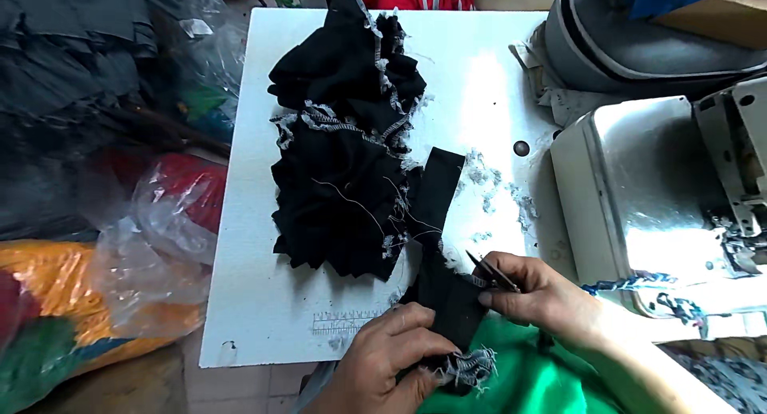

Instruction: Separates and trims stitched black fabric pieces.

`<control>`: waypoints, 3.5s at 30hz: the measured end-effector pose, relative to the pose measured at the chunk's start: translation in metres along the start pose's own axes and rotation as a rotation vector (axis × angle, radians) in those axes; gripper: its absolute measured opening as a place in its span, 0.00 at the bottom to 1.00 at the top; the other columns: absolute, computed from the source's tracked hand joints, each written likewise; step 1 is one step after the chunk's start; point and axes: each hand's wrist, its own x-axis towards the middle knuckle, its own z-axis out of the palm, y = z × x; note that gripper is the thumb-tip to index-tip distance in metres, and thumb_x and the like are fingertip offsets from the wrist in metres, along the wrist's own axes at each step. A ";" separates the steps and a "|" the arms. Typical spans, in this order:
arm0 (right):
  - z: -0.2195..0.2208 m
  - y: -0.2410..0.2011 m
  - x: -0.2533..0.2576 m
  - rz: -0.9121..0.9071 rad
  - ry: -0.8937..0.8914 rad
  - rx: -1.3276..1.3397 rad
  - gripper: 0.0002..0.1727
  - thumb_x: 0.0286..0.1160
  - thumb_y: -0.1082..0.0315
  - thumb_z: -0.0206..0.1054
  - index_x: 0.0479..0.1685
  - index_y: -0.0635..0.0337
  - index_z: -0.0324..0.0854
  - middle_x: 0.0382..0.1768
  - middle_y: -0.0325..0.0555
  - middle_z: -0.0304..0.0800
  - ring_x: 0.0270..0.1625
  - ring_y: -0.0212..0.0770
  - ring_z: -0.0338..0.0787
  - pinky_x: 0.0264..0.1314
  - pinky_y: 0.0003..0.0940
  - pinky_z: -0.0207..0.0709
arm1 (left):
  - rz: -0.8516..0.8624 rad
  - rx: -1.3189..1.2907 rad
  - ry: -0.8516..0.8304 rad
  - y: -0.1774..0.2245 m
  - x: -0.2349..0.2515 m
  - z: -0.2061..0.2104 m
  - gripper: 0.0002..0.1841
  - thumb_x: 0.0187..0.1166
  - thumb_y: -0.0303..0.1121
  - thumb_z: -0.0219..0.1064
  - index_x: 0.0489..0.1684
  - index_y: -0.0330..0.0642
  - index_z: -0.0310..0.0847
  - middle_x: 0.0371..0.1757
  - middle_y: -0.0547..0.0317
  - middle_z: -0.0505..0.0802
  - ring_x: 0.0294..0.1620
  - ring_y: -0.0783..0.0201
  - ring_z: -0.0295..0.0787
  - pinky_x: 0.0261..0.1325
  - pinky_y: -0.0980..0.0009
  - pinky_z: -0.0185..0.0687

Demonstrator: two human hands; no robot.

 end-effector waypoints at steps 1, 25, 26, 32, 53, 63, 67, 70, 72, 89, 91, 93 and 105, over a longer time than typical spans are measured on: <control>-0.002 -0.001 0.000 0.026 -0.003 0.055 0.07 0.74 0.71 0.64 0.34 0.46 0.82 0.20 0.20 0.78 0.18 0.13 0.67 0.21 0.11 0.60 | -0.052 -0.007 0.028 -0.002 -0.003 0.000 0.16 0.86 0.46 0.62 0.42 0.42 0.87 0.48 0.58 0.88 0.54 0.81 0.83 0.60 0.89 0.76; 0.013 0.005 -0.017 -0.540 -0.011 -0.472 0.19 0.68 0.79 0.61 0.58 0.62 0.88 0.46 0.45 0.94 0.48 0.27 0.90 0.52 0.20 0.80 | -0.343 -0.288 0.208 0.011 0.008 0.014 0.17 0.77 0.46 0.69 0.57 0.47 0.90 0.50 0.77 0.95 0.53 0.87 0.88 0.59 0.84 0.85; 0.012 0.003 -0.017 -0.567 -0.012 -0.511 0.21 0.65 0.79 0.61 0.58 0.61 0.88 0.45 0.45 0.94 0.48 0.30 0.91 0.51 0.22 0.81 | -0.318 -0.247 0.181 0.009 0.008 0.011 0.16 0.78 0.48 0.69 0.52 0.47 0.91 0.48 0.77 0.94 0.52 0.89 0.86 0.57 0.87 0.83; 0.003 -0.004 -0.018 -0.480 0.070 -0.500 0.15 0.75 0.71 0.65 0.57 0.55 0.89 0.39 0.36 0.92 0.39 0.19 0.85 0.43 0.14 0.77 | -0.157 -0.114 0.213 0.000 0.009 0.008 0.10 0.79 0.50 0.70 0.45 0.60 0.91 0.58 0.81 0.90 0.63 0.86 0.83 0.68 0.83 0.79; -0.003 0.008 -0.046 -0.005 -0.092 0.006 0.29 0.90 0.40 0.46 0.58 0.52 0.84 0.22 0.21 0.74 0.21 0.13 0.70 0.22 0.11 0.63 | -0.225 -0.469 0.273 0.000 0.017 0.011 0.12 0.78 0.42 0.70 0.56 0.67 0.92 0.52 0.88 0.94 0.54 0.89 0.87 0.60 0.88 0.82; 0.005 0.007 -0.029 -0.183 0.162 0.130 0.17 0.91 0.54 0.54 0.43 0.51 0.86 0.20 0.18 0.73 0.21 0.09 0.68 0.23 0.06 0.60 | -0.198 -0.475 0.165 -0.002 0.018 0.014 0.11 0.81 0.41 0.68 0.56 0.61 0.91 0.53 0.86 0.94 0.55 0.89 0.87 0.60 0.88 0.81; 0.002 0.006 -0.027 -0.209 0.421 0.179 0.18 0.90 0.47 0.52 0.46 0.45 0.83 0.18 0.19 0.74 0.18 0.12 0.67 0.19 0.07 0.59 | -0.184 -0.396 0.159 -0.004 0.014 0.009 0.11 0.82 0.43 0.67 0.57 0.63 0.91 0.54 0.88 0.93 0.56 0.90 0.86 0.62 0.89 0.80; -0.001 0.006 -0.024 -0.232 0.471 0.075 0.22 0.88 0.42 0.53 0.55 0.46 0.85 0.20 0.20 0.74 0.17 0.13 0.66 0.19 0.08 0.59 | -0.170 -0.282 0.112 -0.001 0.007 0.004 0.10 0.84 0.43 0.64 0.55 0.58 0.88 0.54 0.85 0.92 0.58 0.91 0.83 0.63 0.90 0.78; -0.002 0.006 -0.021 -0.244 0.372 0.009 0.23 0.86 0.41 0.55 0.55 0.47 0.86 0.23 0.19 0.77 0.20 0.12 0.68 0.21 0.08 0.62 | -0.159 -0.187 0.083 0.004 0.003 0.002 0.11 0.87 0.42 0.60 0.53 0.51 0.86 0.52 0.77 0.90 0.58 0.91 0.81 0.64 0.90 0.75; -0.017 -0.009 -0.004 -0.195 -0.398 -0.427 0.32 0.90 0.40 0.46 0.46 0.58 0.87 0.22 0.30 0.76 0.24 0.17 0.72 0.28 0.15 0.65 | -0.001 -0.201 0.176 -0.006 -0.012 0.015 0.07 0.86 0.43 0.63 0.47 0.57 0.86 0.80 0.77 0.77 0.80 0.76 0.74 0.79 0.75 0.75; -0.016 -0.011 -0.005 -0.150 -0.452 -0.439 0.31 0.91 0.42 0.46 0.45 0.60 0.86 0.23 0.32 0.77 0.24 0.20 0.73 0.28 0.18 0.66 | 0.029 -0.182 0.153 -0.007 -0.011 0.014 0.07 0.87 0.43 0.63 0.48 0.56 0.85 0.82 0.76 0.77 0.80 0.75 0.74 0.80 0.74 0.75; -0.015 -0.012 -0.003 -0.136 -0.491 -0.426 0.31 0.91 0.43 0.45 0.45 0.60 0.85 0.23 0.32 0.76 0.24 0.19 0.72 0.28 0.18 0.65 | 0.048 -0.163 0.139 -0.008 -0.009 0.014 0.06 0.87 0.42 0.63 0.48 0.56 0.83 0.82 0.76 0.76 0.80 0.75 0.74 0.80 0.74 0.75; -0.003 -0.016 0.005 -0.227 -0.477 -0.426 0.24 0.86 0.49 0.57 0.44 0.63 0.88 0.30 0.40 0.85 0.32 0.23 0.79 0.34 0.21 0.70 | 0.059 -0.107 0.097 -0.009 -0.009 0.012 0.11 0.89 0.43 0.60 0.41 0.47 0.81 0.81 0.70 0.77 0.80 0.77 0.73 0.80 0.76 0.74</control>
